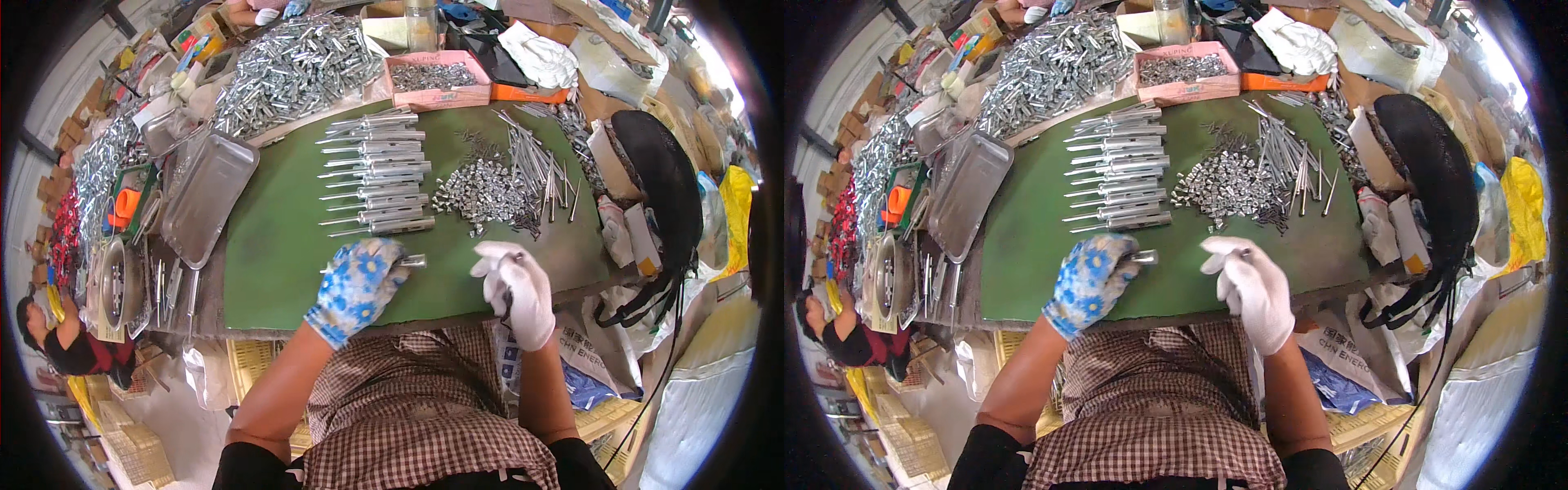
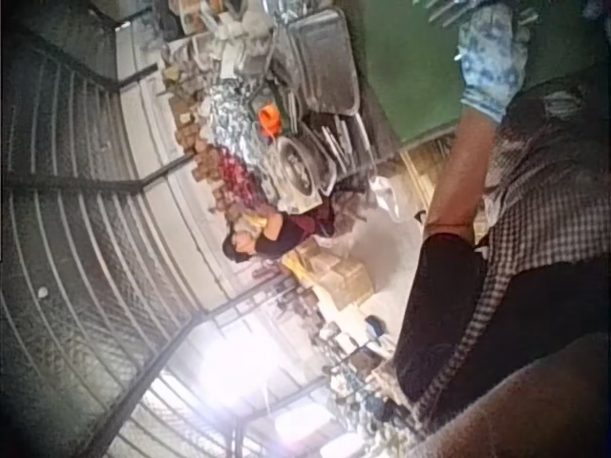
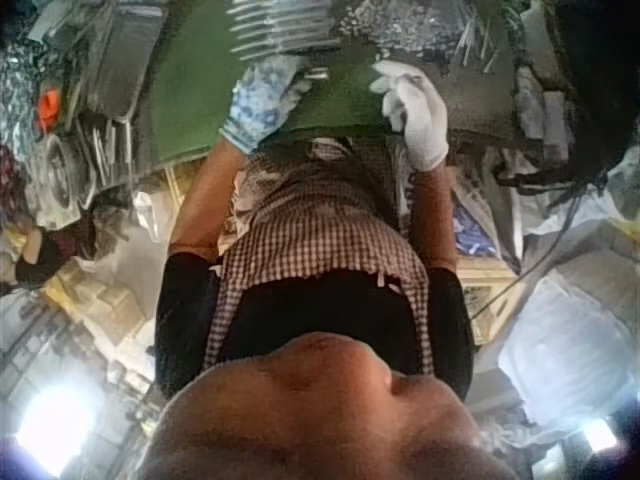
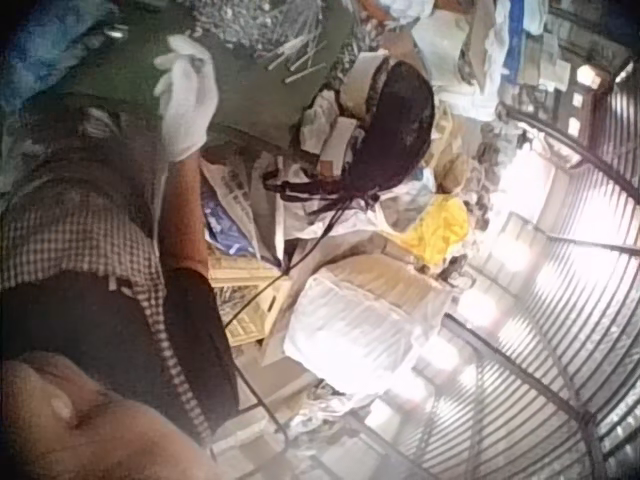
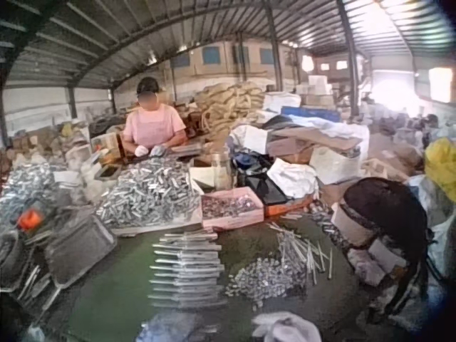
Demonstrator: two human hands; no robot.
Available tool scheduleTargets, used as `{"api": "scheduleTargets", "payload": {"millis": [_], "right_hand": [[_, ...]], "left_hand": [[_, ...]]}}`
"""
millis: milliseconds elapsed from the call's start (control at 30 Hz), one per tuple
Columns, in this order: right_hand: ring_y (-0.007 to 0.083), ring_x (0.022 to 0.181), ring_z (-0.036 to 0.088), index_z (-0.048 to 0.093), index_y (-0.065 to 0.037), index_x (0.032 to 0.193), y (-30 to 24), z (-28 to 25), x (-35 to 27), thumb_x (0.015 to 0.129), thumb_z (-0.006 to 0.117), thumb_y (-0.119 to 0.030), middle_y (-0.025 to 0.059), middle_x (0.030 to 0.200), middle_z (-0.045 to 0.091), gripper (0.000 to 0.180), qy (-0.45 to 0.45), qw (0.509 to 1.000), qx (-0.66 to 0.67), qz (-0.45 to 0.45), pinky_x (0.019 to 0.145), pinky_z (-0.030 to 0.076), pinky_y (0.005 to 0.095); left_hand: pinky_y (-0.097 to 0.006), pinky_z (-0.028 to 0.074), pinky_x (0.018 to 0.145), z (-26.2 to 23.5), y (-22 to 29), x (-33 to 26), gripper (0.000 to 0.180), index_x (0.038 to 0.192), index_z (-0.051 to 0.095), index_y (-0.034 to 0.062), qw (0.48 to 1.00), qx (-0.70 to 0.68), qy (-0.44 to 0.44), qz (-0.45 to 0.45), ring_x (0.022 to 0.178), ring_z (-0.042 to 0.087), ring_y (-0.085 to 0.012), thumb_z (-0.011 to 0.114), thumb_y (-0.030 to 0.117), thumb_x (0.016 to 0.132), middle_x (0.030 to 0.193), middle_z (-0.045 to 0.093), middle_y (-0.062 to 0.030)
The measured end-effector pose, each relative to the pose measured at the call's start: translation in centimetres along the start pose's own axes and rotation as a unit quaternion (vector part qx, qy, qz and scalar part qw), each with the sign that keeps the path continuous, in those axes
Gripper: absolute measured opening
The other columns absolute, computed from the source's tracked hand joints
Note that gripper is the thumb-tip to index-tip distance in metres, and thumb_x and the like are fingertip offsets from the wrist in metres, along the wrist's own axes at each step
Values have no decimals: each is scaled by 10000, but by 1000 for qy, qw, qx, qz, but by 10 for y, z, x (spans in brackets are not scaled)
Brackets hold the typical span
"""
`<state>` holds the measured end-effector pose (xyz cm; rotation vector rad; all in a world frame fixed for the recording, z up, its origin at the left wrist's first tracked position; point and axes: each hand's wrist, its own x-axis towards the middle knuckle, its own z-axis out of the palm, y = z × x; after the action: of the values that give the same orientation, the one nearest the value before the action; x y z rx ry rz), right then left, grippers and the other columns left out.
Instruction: The person assembles metal components by hand, inserting small pins and fasteners into metal cylinders and arranging the assembled pieces in a row on the work table.
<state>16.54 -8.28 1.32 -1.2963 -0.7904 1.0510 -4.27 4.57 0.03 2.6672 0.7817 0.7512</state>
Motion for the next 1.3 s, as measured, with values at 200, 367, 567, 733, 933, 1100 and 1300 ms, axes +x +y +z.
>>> {"api": "scheduleTargets", "payload": {"millis": [200,367,567,733,933,1100,1300], "right_hand": [[51,520,483,584,25,1235,-10,18,-4,1007,467,-276,26,834,644,395,-22,993,-70,96,494,391,216],[35,473,408,601,15,1211,-9,14,-1,1005,444,-285,-10,585,540,397,-18,995,-39,92,453,312,205],[66,604,525,643,17,939,-5,9,4,941,569,-201,33,741,640,230,-17,975,-198,99,582,433,235],[87,678,563,633,16,892,-5,7,5,909,593,-153,44,730,631,174,7,980,-191,59,660,461,252],[241,737,632,663,-15,910,10,-8,11,876,637,-145,109,830,655,137,-8,937,-330,-116,704,493,322],[317,831,635,660,-77,914,11,-23,49,822,659,-175,118,907,643,134,81,849,-496,-164,716,499,394],[331,800,630,624,-76,921,2,-24,54,798,674,-203,119,887,632,184,14,808,-570,-149,697,491,418]], "left_hand": [[-384,534,648,-14,42,19,242,1063,621,123,986,94,-114,76,803,635,-280,654,200,836,902,608,-70],[-393,524,686,-15,35,15,402,1210,610,130,989,9,-139,40,832,638,-289,682,244,831,925,630,-83],[-366,521,614,-3,27,5,365,1236,601,155,994,-33,-93,37,743,639,-248,631,245,884,844,580,-71],[-368,525,629,2,27,5,404,1236,623,151,993,-61,-93,26,729,628,-270,671,168,835,848,598,-76],[-367,524,594,3,40,6,359,1178,648,183,997,-6,-78,20,696,628,-252,666,179,820,825,576,-66],[-364,530,582,10,59,16,266,1128,644,197,980,88,-176,-43,707,647,-231,607,229,867,858,558,-62],[-356,529,591,17,56,14,284,1150,638,199,982,95,-156,-39,708,644,-226,611,248,872,876,559,-65]]}}
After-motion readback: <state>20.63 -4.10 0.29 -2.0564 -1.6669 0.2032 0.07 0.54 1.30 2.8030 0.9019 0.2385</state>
